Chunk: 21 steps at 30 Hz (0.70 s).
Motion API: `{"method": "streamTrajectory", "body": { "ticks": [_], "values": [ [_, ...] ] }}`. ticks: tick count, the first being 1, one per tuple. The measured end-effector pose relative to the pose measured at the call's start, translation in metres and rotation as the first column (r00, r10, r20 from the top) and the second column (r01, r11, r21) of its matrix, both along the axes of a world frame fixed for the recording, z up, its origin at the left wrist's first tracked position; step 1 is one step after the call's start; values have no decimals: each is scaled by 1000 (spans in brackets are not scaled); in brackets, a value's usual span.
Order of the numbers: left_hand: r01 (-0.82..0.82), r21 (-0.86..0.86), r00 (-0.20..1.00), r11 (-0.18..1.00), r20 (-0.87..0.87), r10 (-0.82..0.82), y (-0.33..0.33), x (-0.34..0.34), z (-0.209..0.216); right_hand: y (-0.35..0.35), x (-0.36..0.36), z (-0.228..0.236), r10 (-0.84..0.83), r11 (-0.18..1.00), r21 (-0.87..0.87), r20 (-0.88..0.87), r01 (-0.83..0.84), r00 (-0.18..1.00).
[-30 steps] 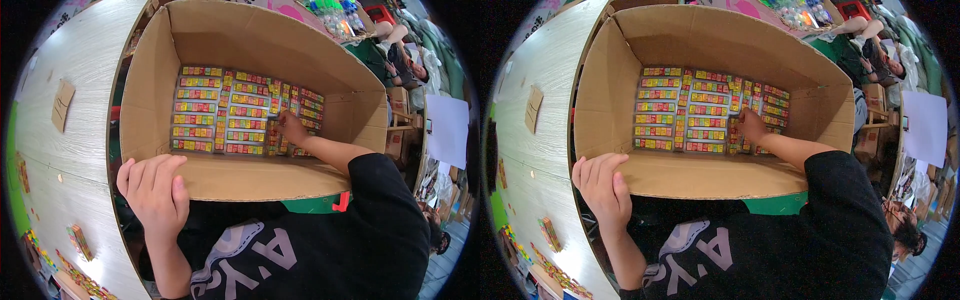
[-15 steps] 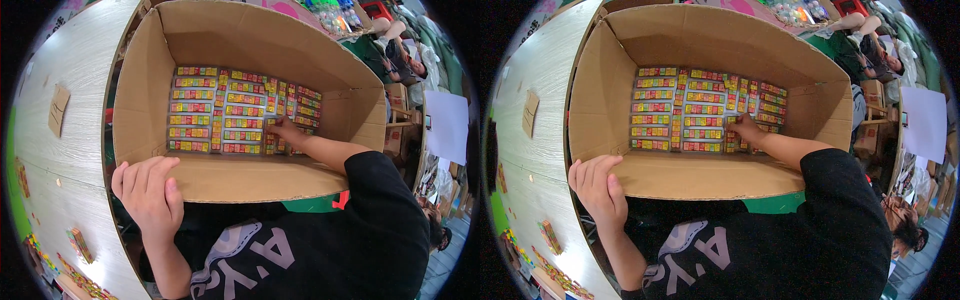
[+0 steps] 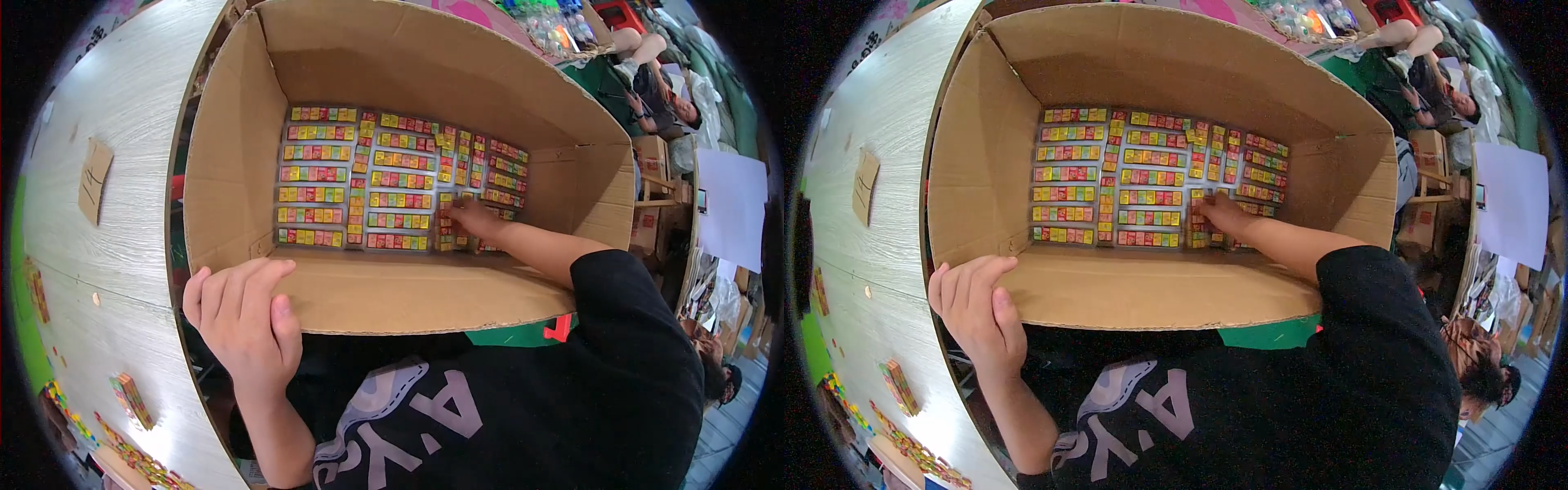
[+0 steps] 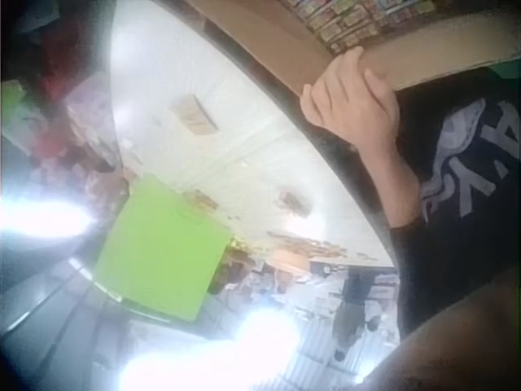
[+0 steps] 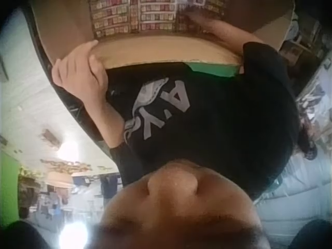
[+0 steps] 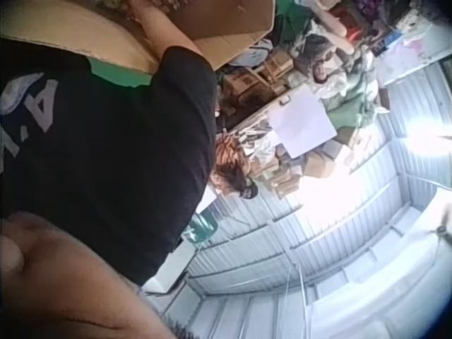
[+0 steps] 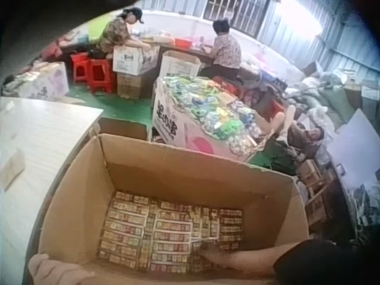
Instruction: Packing small colorful toy blocks into a cardboard box.
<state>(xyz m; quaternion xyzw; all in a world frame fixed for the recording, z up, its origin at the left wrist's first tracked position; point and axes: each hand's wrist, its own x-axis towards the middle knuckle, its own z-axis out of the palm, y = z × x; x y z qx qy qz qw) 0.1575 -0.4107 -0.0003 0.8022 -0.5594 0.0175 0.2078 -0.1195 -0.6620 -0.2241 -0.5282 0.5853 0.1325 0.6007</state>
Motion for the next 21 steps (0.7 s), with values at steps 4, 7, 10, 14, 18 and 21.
{"method": "streamTrajectory", "body": {
  "ticks": [4, 7, 10, 14, 18, 21],
  "values": [
    [-4, -10, 1000, 1000, 0, 4, 0, 0, -1, 7, -1, 4, 194, 973, 136, -47, -186, 980],
    [-12, -12, 1000, 1000, 3, 12, 1, 0, -1, 14, 13, 16, 140, 976, 169, -23, -134, 990],
    [5, -12, 1000, 1000, 2, -5, 0, 0, 0, 4, -1, -15, 170, 965, 213, -65, -153, 983],
    [1, -17, 1000, 1000, 8, -1, -1, 0, -2, -2, -3, -25, 137, 966, 231, -95, -112, 986],
    [-4, -26, 1000, 1000, 3, 4, 0, 1, -1, -4, 7, -1, 176, 964, 211, -59, -160, 983],
    [-9, -23, 1000, 1000, 8, 9, 1, 0, -2, -7, 2, -13, 186, 957, 230, -20, -177, 982]
  ]
}}
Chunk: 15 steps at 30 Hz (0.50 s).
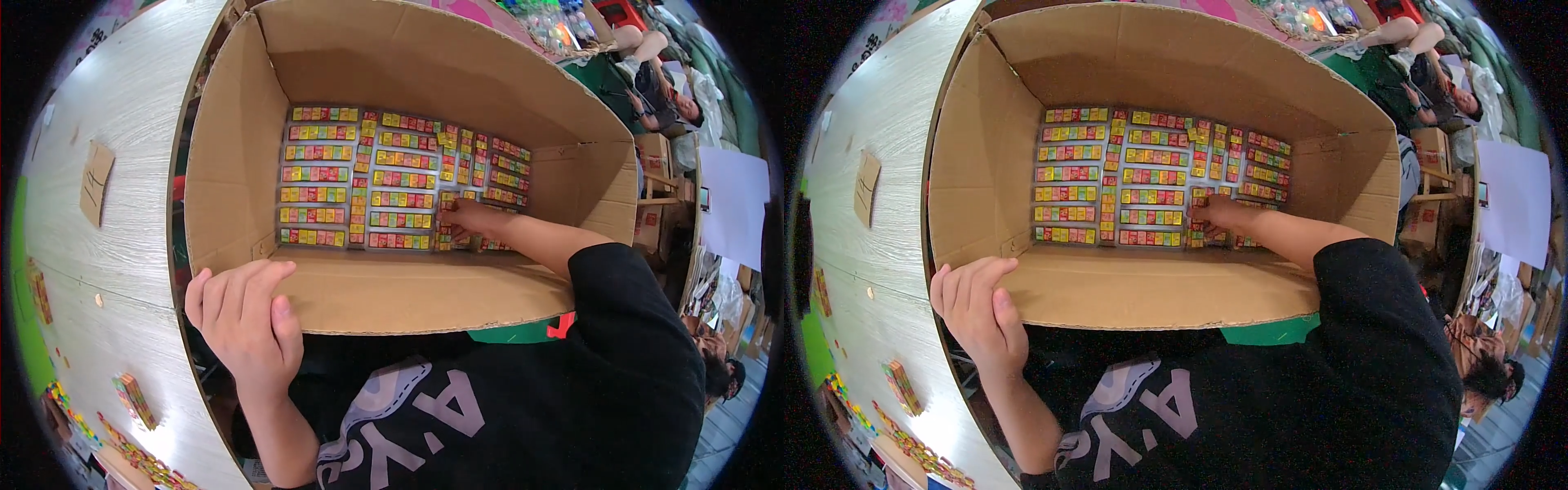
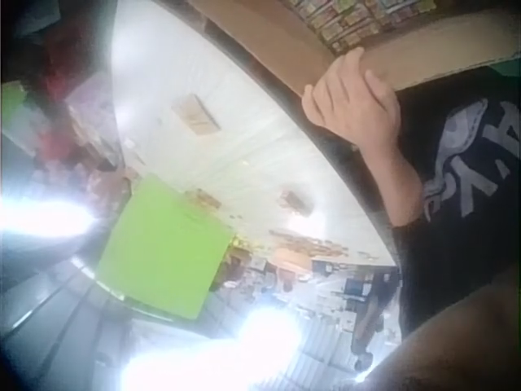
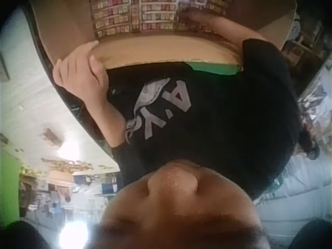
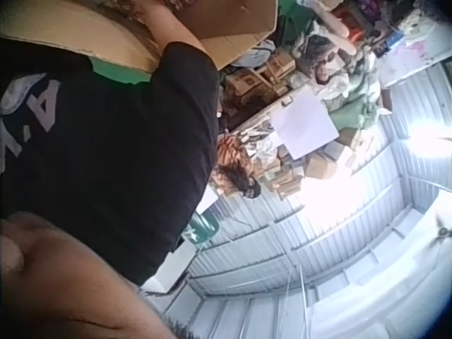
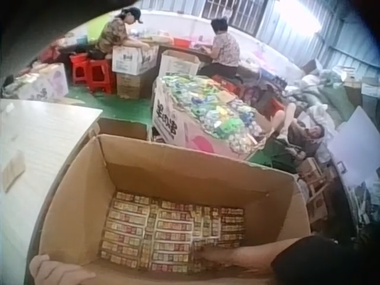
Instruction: Packing small colorful toy blocks into a cardboard box.
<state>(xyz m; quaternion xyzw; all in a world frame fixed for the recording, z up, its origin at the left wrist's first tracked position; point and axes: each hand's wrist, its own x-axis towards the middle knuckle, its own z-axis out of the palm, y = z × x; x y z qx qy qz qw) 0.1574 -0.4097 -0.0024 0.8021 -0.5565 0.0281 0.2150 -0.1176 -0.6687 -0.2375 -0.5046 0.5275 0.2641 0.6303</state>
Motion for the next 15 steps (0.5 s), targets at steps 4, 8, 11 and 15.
{"method": "streamTrajectory", "body": {
  "ticks": [4, 8, 11, 15],
  "values": [
    [-4, 5, 1000, 1000, -3, 4, -1, 0, 0, 2, -2, -4, -23, 998, -50, 43, 25, 999],
    [-4, 8, 1000, 1000, -3, 4, -1, 0, 1, 4, 4, -5, 29, 994, -108, 32, -26, 999],
    [-5, -3, 1000, 1000, 2, 5, -1, -1, 1, 9, 10, -19, 98, 984, -148, 1, -97, 995],
    [5, -12, 1000, 1000, -19, -5, 0, 0, 1, 8, 8, -15, 121, 980, -161, 26, -115, 992]
  ]
}}
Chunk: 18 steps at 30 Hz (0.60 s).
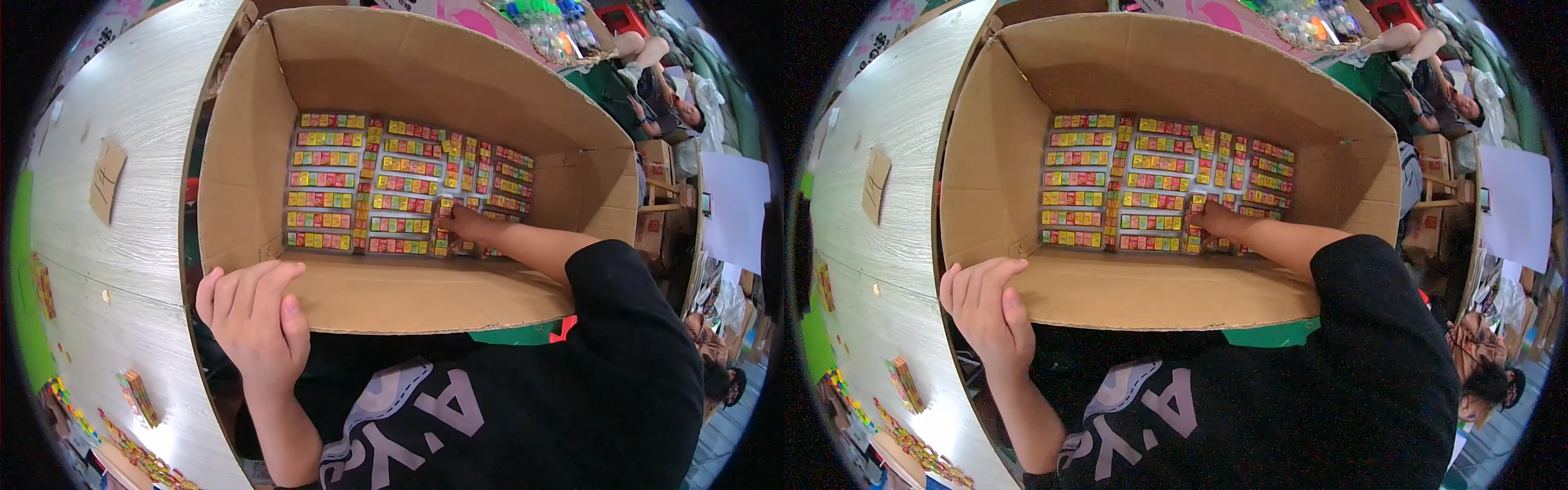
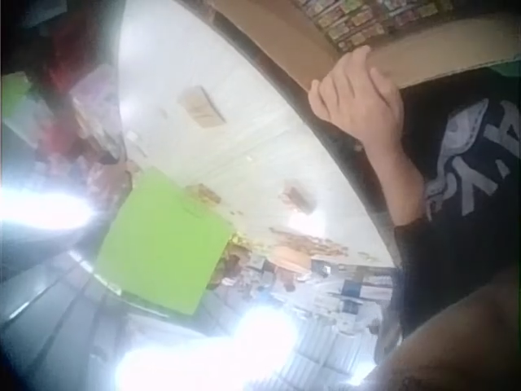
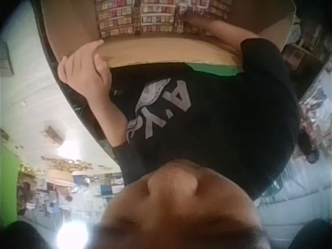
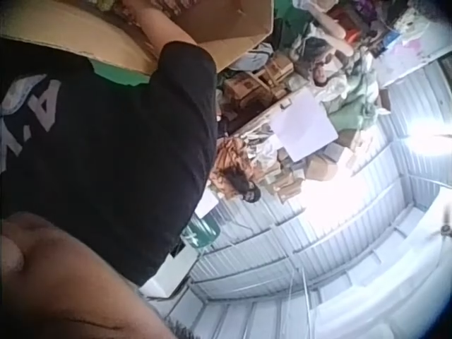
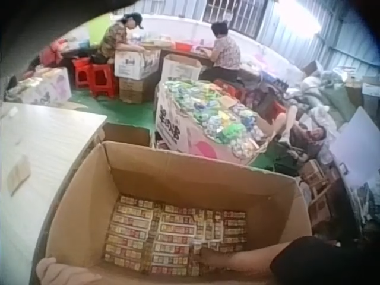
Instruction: Packing small colorful toy blocks into a cardboard box.
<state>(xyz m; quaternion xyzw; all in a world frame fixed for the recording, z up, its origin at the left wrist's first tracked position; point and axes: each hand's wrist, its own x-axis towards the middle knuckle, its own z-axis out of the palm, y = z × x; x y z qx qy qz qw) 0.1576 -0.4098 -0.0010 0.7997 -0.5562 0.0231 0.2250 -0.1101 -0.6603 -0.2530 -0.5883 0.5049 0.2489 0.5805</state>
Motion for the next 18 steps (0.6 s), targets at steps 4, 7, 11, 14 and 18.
{"method": "streamTrajectory", "body": {
  "ticks": [4, 7, 11, 14, 18],
  "values": [
    [-4, -15, 1000, 1000, -11, 4, 3, 0, -1, 3, 3, 23, -130, 988, 70, -82, 136, 988],
    [8, -24, 1000, 1000, -14, -9, 3, 0, 1, -4, -1, 27, -95, 988, 113, -85, 104, 992],
    [12, -32, 1000, 999, -10, -13, 4, 1, 1, -8, -9, 11, -113, 981, 152, -42, 119, 993],
    [18, -37, 1000, 999, -14, -18, 4, 2, 0, -7, -3, 16, -128, 976, 161, -101, 143, 987],
    [22, -43, 1000, 999, -20, -22, 4, 1, 0, -5, 6, 34, -192, 953, 206, -154, 222, 969]
  ]
}}
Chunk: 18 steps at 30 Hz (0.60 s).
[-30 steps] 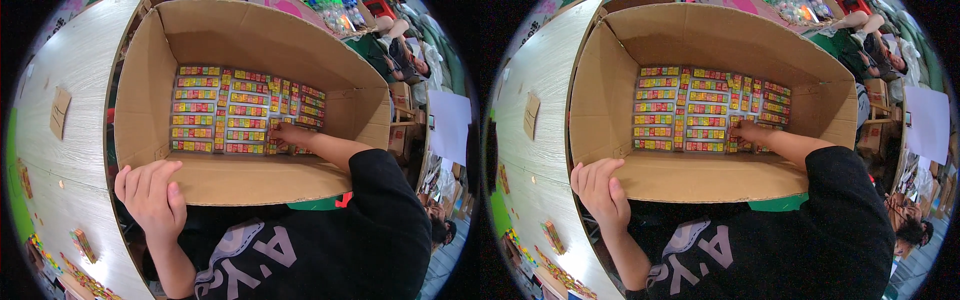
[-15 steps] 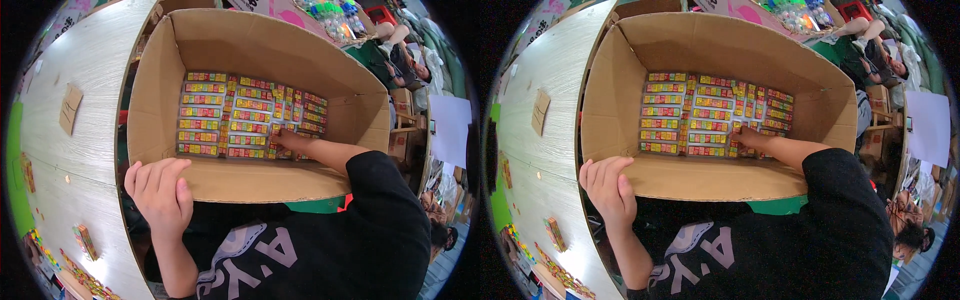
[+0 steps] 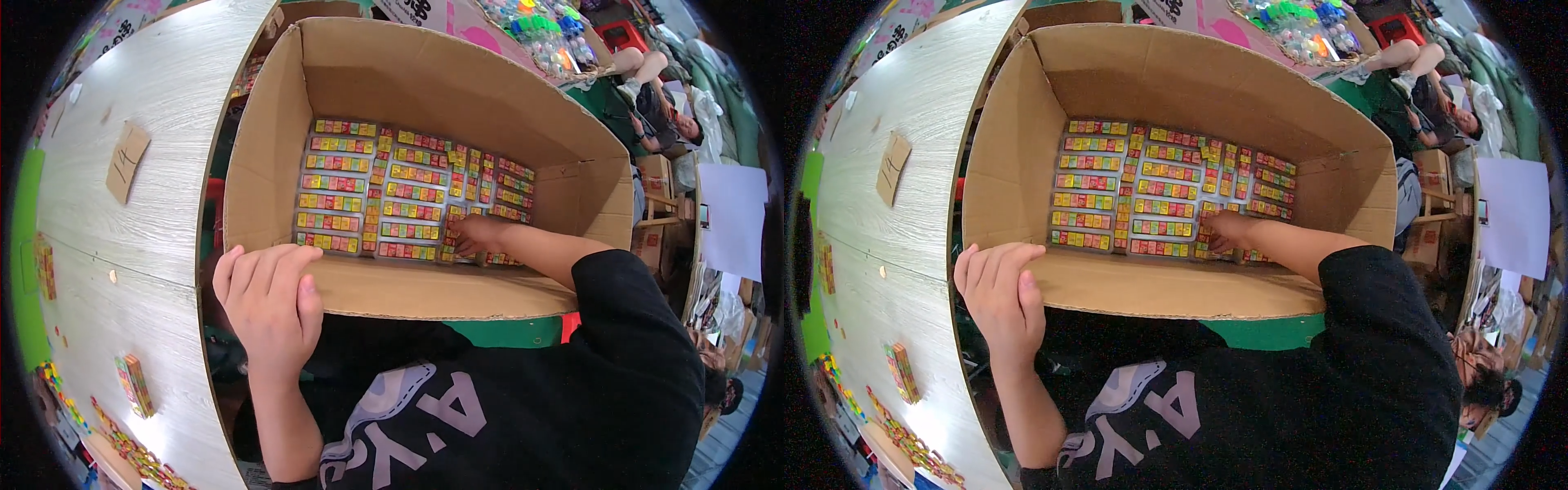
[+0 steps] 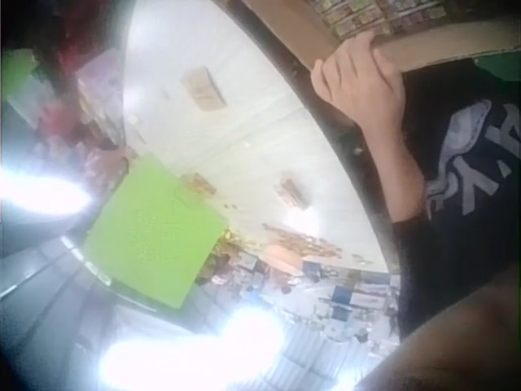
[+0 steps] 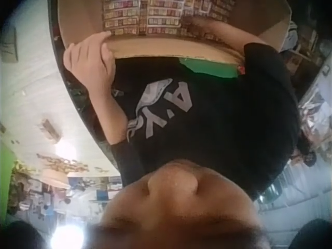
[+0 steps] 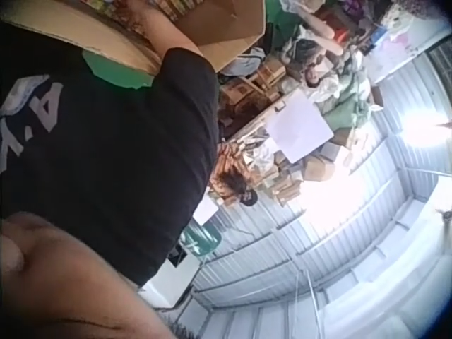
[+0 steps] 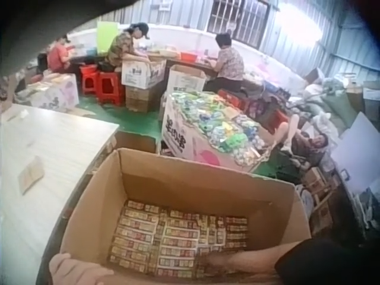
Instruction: Packing small colorful toy blocks into a cardboard box.
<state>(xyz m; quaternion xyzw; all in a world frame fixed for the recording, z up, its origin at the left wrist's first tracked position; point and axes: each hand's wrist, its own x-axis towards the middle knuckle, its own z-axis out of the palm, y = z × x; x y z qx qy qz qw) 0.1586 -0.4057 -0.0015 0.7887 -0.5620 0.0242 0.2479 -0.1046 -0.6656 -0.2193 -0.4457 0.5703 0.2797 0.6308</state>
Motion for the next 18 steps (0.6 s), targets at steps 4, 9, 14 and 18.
{"method": "streamTrajectory", "body": {
  "ticks": [4, 9, 14, 18],
  "values": [
    [3, -4, 1000, 1000, 4, -3, -2, 0, 0, -3, -8, -6, -18, 1000, 4, -1, 18, 1000],
    [-7, -1, 1000, 1000, 17, 7, -1, 1, -2, -16, -1, 19, 298, 942, -114, -153, -316, 942],
    [-22, 5, 999, 1000, 33, 22, -2, 1, -4, -60, 21, 57, 801, 124, -671, -368, -731, 473],
    [-29, 20, 999, 999, 39, 28, -3, 1, -3, -94, 43, 40, 821, 18, -938, -183, -345, 541]
  ]
}}
